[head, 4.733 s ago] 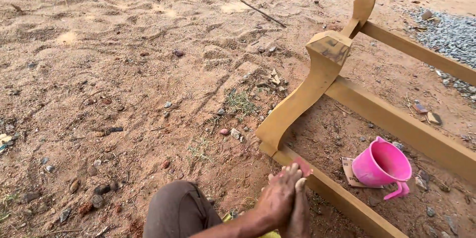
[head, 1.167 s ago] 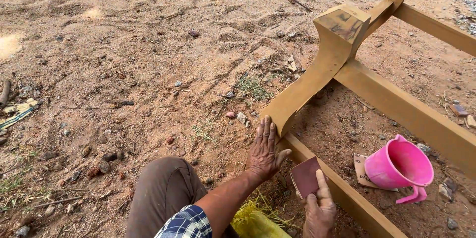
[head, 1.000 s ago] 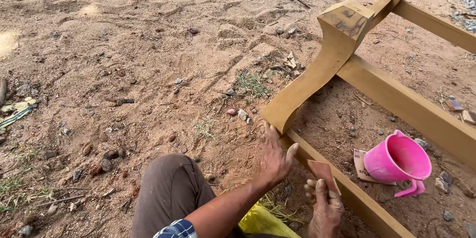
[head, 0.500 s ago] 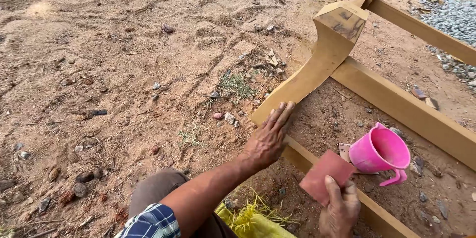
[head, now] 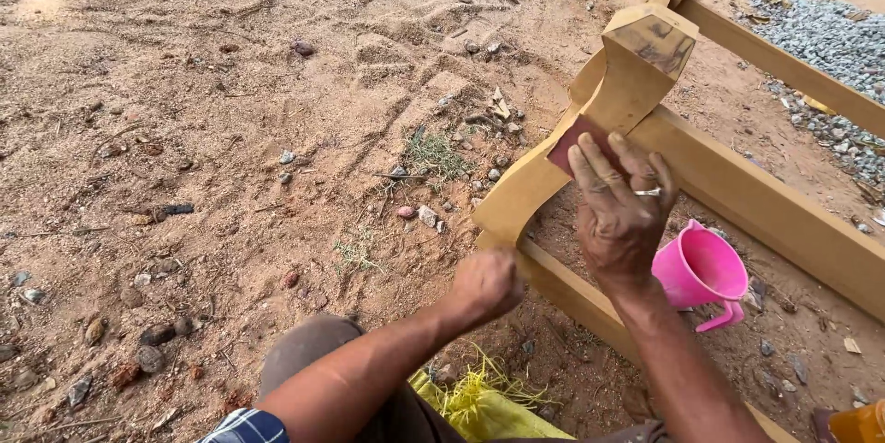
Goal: The recorder is sanding the leg of a wooden furniture frame using sandpaper.
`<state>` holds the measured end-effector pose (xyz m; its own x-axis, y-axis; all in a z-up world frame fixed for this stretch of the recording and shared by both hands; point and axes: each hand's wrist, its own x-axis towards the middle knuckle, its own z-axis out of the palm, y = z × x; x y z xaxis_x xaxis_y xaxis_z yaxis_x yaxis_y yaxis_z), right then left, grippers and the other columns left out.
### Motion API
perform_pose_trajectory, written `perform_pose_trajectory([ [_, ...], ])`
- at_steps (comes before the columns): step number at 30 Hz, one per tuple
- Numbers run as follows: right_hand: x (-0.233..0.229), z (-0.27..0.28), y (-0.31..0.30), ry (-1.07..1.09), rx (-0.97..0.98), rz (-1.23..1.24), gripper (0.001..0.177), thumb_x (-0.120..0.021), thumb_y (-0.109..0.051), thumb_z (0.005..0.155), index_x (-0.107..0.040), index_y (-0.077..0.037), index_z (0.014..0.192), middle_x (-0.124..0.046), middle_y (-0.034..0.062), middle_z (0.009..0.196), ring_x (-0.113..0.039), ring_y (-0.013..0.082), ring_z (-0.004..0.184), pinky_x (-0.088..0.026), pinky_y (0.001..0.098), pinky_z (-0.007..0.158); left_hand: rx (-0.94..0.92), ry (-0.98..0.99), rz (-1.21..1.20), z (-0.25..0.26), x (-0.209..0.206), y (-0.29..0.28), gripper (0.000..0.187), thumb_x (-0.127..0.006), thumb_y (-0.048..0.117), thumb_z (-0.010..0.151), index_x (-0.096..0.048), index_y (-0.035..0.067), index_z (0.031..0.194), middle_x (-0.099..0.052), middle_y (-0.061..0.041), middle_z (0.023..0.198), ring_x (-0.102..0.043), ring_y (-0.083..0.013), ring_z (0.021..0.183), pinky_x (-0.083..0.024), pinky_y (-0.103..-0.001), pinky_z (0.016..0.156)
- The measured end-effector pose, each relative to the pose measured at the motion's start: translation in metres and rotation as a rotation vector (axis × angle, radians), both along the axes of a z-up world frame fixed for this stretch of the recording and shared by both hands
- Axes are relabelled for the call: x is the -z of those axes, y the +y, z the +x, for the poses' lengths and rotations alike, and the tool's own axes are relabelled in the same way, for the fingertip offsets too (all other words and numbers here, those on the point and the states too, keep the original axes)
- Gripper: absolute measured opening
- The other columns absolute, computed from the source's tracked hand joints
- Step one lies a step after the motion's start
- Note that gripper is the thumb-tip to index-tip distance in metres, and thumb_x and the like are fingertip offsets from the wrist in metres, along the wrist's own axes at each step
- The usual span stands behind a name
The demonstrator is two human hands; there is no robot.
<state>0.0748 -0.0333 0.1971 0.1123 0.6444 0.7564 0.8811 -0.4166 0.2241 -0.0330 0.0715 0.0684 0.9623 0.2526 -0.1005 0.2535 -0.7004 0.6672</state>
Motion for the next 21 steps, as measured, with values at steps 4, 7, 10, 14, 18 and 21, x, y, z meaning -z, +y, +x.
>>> perform_pose_trajectory([
  [4, 0.028, 0.016, 0.006, -0.129, 0.118, -0.164, 0.04, -0.072, -0.015, 0.1, -0.07, -0.021, 0.14, -0.068, -0.0046, 0.145, -0.053, 0.0227, 0.142, -0.031, 0.0503, 0.118, -0.388, -0.304, -0.184, 0.032, 0.034, 0.059, 0.024, -0.051, 0.026, 0.103, -0.064, 0.005, 0.102, -0.061, -0.004, 0.076, -0.046, -0.0135, 0.055, -0.047, -0.034, 0.047],
  [7, 0.031, 0.026, 0.003, -0.162, 0.173, -0.268, 0.045, -0.072, -0.015, 0.101, -0.069, -0.021, 0.146, -0.065, -0.0045, 0.153, -0.047, 0.0208, 0.145, -0.027, 0.0446, 0.116, -0.63, -0.478, -0.159, 0.052, 0.069, 0.062, 0.024, -0.062, 0.024, 0.095, -0.067, 0.003, 0.104, -0.067, -0.013, 0.085, -0.054, -0.0154, 0.064, -0.052, -0.031, 0.054],
  [10, 0.029, 0.037, 0.004, -0.151, 0.133, -0.259, 0.045, -0.072, -0.013, 0.103, -0.068, -0.02, 0.148, -0.062, -0.0045, 0.157, -0.042, 0.023, 0.148, -0.025, 0.0465, 0.114, -0.65, -0.565, -0.396, 0.062, 0.064, 0.057, 0.031, -0.06, 0.018, 0.098, -0.066, 0.001, 0.123, -0.069, -0.017, 0.11, -0.067, -0.0193, 0.071, -0.052, -0.037, 0.069],
  [14, 0.068, 0.049, 0.011, -0.08, 0.152, -0.207, 0.05, -0.069, -0.01, 0.108, -0.058, -0.02, 0.156, -0.047, -0.0028, 0.167, -0.023, 0.029, 0.159, -0.015, 0.0561, 0.123, -0.621, -0.293, -0.691, 0.053, 0.032, 0.072, 0.023, -0.061, 0.014, 0.098, -0.073, 0.007, 0.117, -0.077, -0.011, 0.108, -0.071, -0.015, 0.081, -0.063, -0.034, 0.078],
  [18, 0.151, 0.036, 0.02, -0.156, 0.302, -0.42, 0.072, -0.061, 0.002, 0.104, -0.039, -0.028, 0.165, -0.023, -0.0083, 0.171, -0.004, 0.0276, 0.162, -0.003, 0.0655, 0.13, -0.639, -0.181, -0.909, 0.05, 0.022, 0.084, 0.024, -0.056, 0.01, 0.099, -0.074, 0.008, 0.115, -0.075, -0.009, 0.107, -0.07, -0.016, 0.08, -0.062, -0.033, 0.076],
  [21, 0.152, 0.018, 0.022, -0.035, 0.238, -0.621, 0.074, -0.06, 0.001, 0.095, -0.039, -0.024, 0.161, -0.023, -0.0072, 0.17, -0.003, 0.025, 0.158, -0.007, 0.0713, 0.123, -0.747, -0.226, -0.87, 0.055, 0.04, 0.086, 0.025, -0.055, 0.009, 0.097, -0.074, 0.006, 0.114, -0.076, -0.009, 0.107, -0.069, -0.0181, 0.086, -0.06, -0.034, 0.076],
])
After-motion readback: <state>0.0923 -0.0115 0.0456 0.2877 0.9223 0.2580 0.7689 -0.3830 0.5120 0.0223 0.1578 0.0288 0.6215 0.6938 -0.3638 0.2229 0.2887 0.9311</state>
